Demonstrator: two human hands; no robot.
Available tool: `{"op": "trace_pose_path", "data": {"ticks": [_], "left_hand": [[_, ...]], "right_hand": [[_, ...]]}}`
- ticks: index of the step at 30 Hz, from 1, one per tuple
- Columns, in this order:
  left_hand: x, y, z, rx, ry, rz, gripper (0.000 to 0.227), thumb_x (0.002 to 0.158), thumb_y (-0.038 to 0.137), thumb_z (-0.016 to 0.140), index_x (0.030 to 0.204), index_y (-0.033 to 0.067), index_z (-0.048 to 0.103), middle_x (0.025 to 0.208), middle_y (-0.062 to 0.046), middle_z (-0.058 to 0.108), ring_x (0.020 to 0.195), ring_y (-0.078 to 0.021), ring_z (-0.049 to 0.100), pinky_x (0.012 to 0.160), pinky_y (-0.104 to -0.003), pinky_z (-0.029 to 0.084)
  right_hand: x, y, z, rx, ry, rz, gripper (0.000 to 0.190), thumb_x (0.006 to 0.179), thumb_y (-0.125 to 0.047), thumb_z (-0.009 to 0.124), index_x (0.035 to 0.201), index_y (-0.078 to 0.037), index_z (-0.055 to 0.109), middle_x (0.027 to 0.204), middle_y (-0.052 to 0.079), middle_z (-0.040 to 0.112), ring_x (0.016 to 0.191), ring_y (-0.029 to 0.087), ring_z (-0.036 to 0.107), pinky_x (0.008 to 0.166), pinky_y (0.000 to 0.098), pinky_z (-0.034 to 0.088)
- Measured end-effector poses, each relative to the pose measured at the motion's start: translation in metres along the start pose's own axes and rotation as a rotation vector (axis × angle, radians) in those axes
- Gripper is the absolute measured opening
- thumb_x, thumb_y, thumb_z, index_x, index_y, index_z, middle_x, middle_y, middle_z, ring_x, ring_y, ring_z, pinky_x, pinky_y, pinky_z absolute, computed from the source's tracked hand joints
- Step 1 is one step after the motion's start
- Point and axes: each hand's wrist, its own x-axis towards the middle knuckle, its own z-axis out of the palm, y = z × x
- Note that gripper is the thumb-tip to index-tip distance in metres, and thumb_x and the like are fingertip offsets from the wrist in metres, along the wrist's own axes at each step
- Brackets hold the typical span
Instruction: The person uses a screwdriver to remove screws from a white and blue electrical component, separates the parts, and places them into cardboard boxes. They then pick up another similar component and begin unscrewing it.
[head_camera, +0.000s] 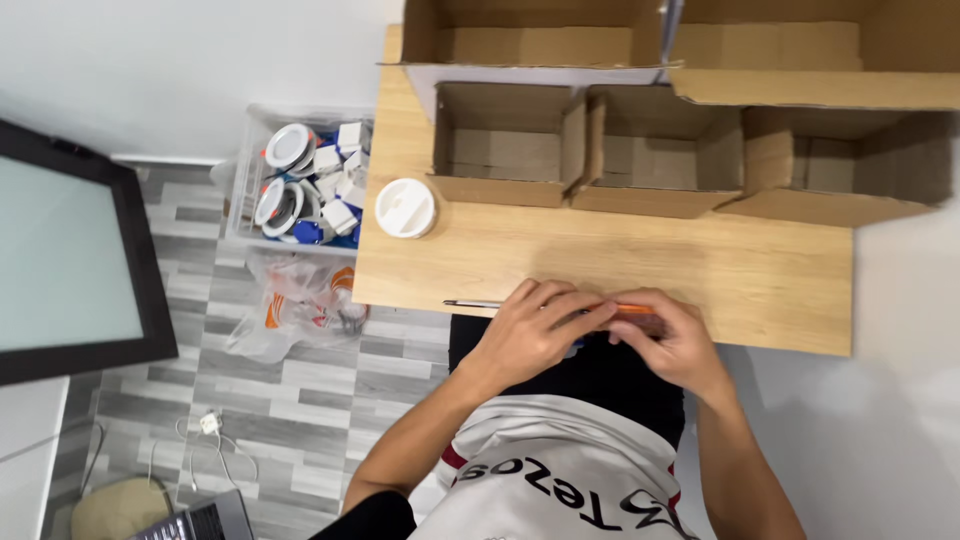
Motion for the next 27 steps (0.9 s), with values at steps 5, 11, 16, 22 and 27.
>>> {"op": "trace_pose_path", "data": {"ticks": [5,11,16,22,27], "left_hand": [[0.024,-0.031,-0.092,0.044,0.04,-0.038,0.023,0.104,0.027,0.074,0.118,0.0095,0.077,0.123,-0.01,0.077,0.111,-0.0362,0.076,0.093,-0.047,0.059],[0.014,-0.149,-0.204,0.226,0.197,-0.382,0.01,0.11,0.013,0.069,0.116,0.0056,0.074,0.117,-0.009,0.077,0.107,-0.0286,0.071,0.088,-0.042,0.054],[-0.114,-0.348,-0.186,0.338,0.033,-0.815,0.032,0.106,0.031,0.07,0.13,0.0094,0.072,0.124,-0.012,0.073,0.102,-0.0281,0.072,0.091,-0.044,0.056],[-0.186,-0.434,-0.124,0.32,-0.339,-1.135,0.084,0.089,0.034,0.089,0.16,0.0138,0.05,0.155,-0.029,0.049,0.144,-0.0494,0.05,0.121,-0.055,0.04],[-0.172,-0.441,-0.095,0.423,-0.607,-1.212,0.089,0.085,0.019,0.075,0.166,0.0224,0.04,0.172,-0.017,0.033,0.156,-0.0461,0.032,0.116,-0.073,0.039]], "right_hand": [[-0.015,0.026,-0.039,0.263,0.044,-0.009,0.023,0.104,-0.014,0.066,0.121,0.002,0.066,0.096,0.022,0.082,0.089,0.037,0.086,0.079,0.0499,0.073],[-0.041,0.095,-0.103,0.554,0.225,0.015,0.025,0.115,-0.017,0.057,0.132,0.001,0.056,0.119,0.033,0.072,0.089,0.045,0.079,0.098,0.0584,0.07],[-0.043,0.106,-0.109,0.5,0.271,0.083,0.024,0.121,-0.02,0.055,0.133,0.0,0.057,0.125,0.028,0.072,0.084,0.042,0.079,0.081,0.0507,0.071],[-0.039,0.098,-0.108,0.427,0.278,0.146,0.022,0.123,-0.015,0.053,0.136,0.002,0.058,0.123,0.035,0.071,0.094,0.047,0.077,0.079,0.0461,0.071],[-0.031,0.077,-0.095,0.382,0.255,0.144,0.024,0.119,-0.012,0.052,0.134,0.006,0.057,0.127,0.038,0.07,0.102,0.05,0.077,0.081,0.0458,0.071]]}}
